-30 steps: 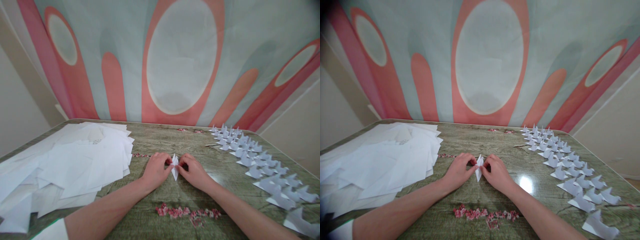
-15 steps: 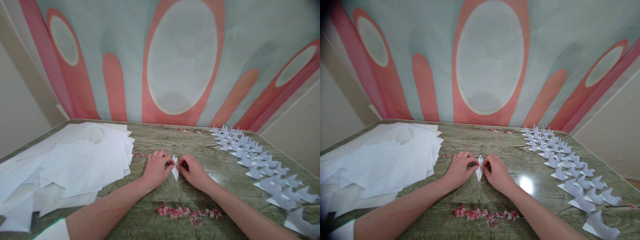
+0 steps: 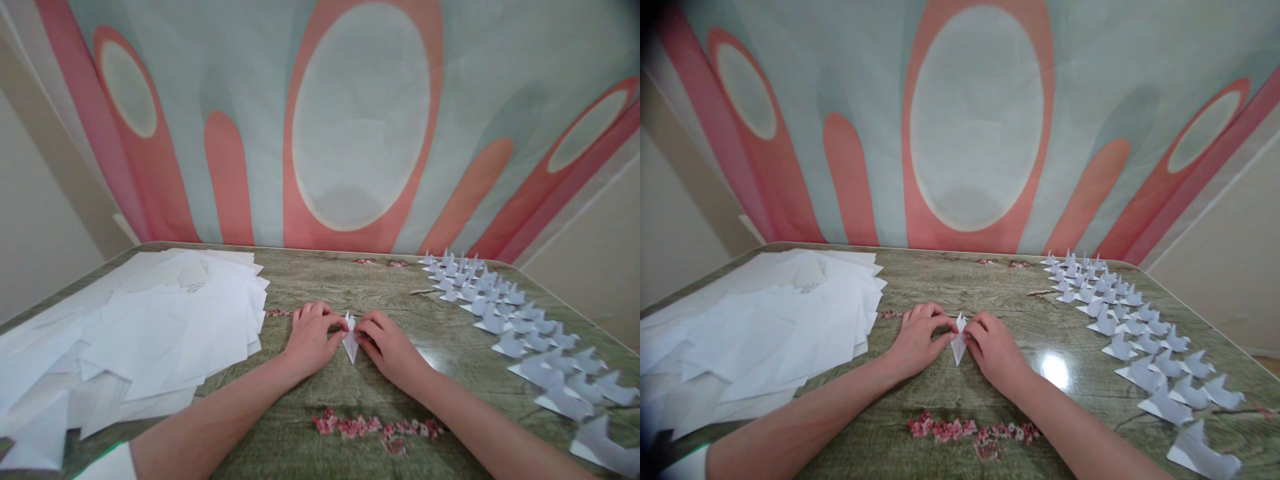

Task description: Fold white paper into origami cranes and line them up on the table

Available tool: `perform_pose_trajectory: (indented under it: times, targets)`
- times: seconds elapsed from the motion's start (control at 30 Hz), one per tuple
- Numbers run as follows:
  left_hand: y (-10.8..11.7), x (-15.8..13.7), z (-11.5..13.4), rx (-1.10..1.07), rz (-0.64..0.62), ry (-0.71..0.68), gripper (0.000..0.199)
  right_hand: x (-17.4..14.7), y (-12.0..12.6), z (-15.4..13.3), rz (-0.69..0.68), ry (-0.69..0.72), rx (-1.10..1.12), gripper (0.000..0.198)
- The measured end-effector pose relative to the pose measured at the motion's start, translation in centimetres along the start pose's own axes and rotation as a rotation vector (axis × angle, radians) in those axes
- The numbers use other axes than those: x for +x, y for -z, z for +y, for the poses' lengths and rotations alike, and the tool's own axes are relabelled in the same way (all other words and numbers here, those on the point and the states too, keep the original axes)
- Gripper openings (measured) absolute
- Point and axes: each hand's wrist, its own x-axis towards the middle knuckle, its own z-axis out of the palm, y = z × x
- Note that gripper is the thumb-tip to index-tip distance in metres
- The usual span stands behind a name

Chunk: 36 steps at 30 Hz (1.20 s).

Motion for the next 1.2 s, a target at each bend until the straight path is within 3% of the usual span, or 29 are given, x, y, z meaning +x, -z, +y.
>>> perform_pose_trajectory:
  times: [0.3,0.43,0.57,0.67,0.93,1.2]
  targets:
    - [-0.1,-0.2,-0.1,0.025,0.026,-0.029,0.011,-1.1,0.5,-0.6,-0.142,0.164,-0.298,0.031]
    - [0.5,-0.7,0.4,0.094,0.023,-0.097,0.014,-1.0,0.6,-0.8,-0.163,0.143,-0.291,0.033]
    - [1.0,-1.5,1.3,0.277,-0.034,-0.296,0.017,-0.9,0.7,-0.7,-0.169,0.125,-0.27,0.036]
    - [0.9,-2.0,1.8,0.417,-0.055,-0.372,0.021,-0.8,1.0,-0.9,-0.198,0.112,-0.292,0.035]
    - [0.6,-2.0,2.2,0.585,-0.06,-0.4,0.023,-0.5,1.8,-1.8,-0.249,0.089,-0.391,0.029]
    - [0.0,-2.2,1.9,0.573,-0.079,-0.432,0.028,-0.6,1.5,-1.5,-0.219,0.097,-0.411,0.024]
